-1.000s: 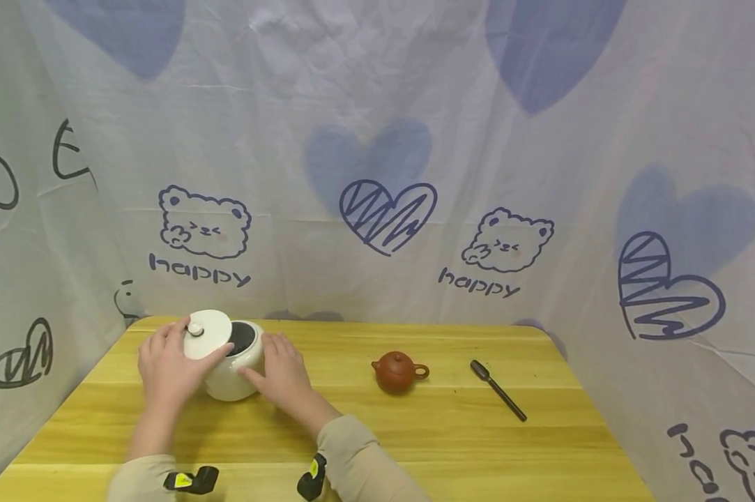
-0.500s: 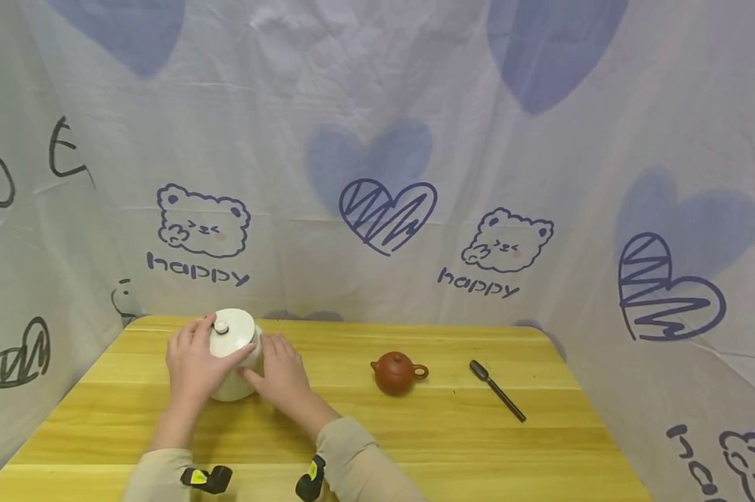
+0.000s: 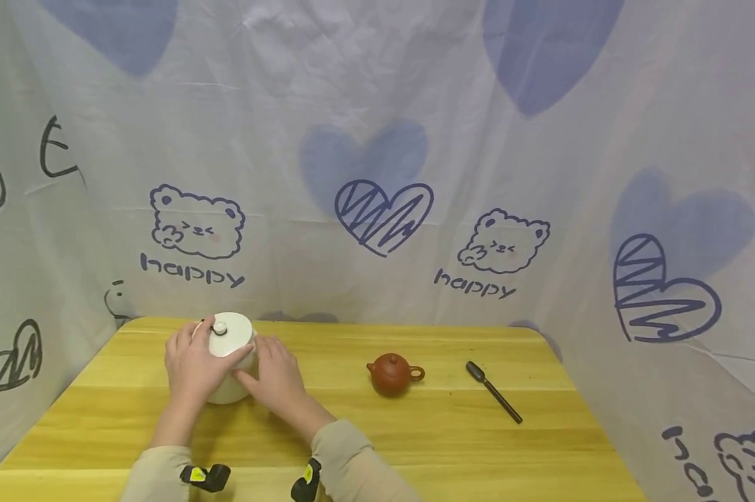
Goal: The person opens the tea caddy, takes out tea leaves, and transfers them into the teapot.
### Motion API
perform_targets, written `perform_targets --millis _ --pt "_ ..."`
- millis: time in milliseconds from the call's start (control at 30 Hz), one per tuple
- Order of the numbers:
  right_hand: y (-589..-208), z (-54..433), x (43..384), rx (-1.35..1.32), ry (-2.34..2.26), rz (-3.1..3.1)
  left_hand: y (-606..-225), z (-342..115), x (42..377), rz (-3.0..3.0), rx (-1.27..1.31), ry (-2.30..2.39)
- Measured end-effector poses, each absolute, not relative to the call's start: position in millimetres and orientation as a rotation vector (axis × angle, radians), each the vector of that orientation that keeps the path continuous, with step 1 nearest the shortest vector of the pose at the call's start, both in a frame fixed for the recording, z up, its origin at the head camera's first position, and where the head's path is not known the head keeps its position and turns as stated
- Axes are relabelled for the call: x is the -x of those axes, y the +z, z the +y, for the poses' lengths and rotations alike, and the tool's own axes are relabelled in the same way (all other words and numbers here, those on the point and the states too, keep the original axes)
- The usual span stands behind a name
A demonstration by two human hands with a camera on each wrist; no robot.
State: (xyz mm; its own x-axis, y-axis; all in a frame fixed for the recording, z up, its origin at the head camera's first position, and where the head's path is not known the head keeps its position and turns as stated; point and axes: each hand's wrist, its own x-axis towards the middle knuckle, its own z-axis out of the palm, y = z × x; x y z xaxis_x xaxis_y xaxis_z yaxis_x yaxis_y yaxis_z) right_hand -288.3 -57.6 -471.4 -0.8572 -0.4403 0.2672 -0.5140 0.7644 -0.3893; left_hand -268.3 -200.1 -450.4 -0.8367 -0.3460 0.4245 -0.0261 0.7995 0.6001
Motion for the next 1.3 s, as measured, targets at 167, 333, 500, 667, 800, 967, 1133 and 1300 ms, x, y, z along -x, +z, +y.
perform_targets --millis 167,333,500,667,800,967,1133,1300 --pt "-471.8 -57.6 290.6 -0.758 0.662 -2.789 -448.4 -200.6 269.0 -2.477 -0.285 -0.820" --pt "-471.0 -56.5 290.7 -0.765 0.661 -2.793 -446.0 -200.2 269.1 -2.497 -0.297 -0.833" --pt "-468.5 -54.9 290.3 -0.760 0.665 -2.796 -444.5 -199.2 269.5 -2.517 -0.292 -0.851" --pt "-467.2 -53.1 290.4 -0.768 0.679 -2.780 -443.0 -199.8 270.2 -2.544 -0.290 -0.854" --pt "-466.9 -52.9 290.2 -0.776 0.688 -2.776 -442.9 -201.4 270.7 -2.561 -0.288 -0.846" --pt "-467.8 -54.3 289.7 -0.770 0.689 -2.785 -444.0 -203.4 271.1 -2.566 -0.287 -0.835" --pt "-469.8 -55.6 289.0 -0.772 0.695 -2.790 -444.3 -204.2 270.5 -2.562 -0.294 -0.849" --pt "-470.9 -55.9 288.6 -0.772 0.698 -2.790 -444.2 -203.6 269.7 -2.554 -0.292 -0.862"
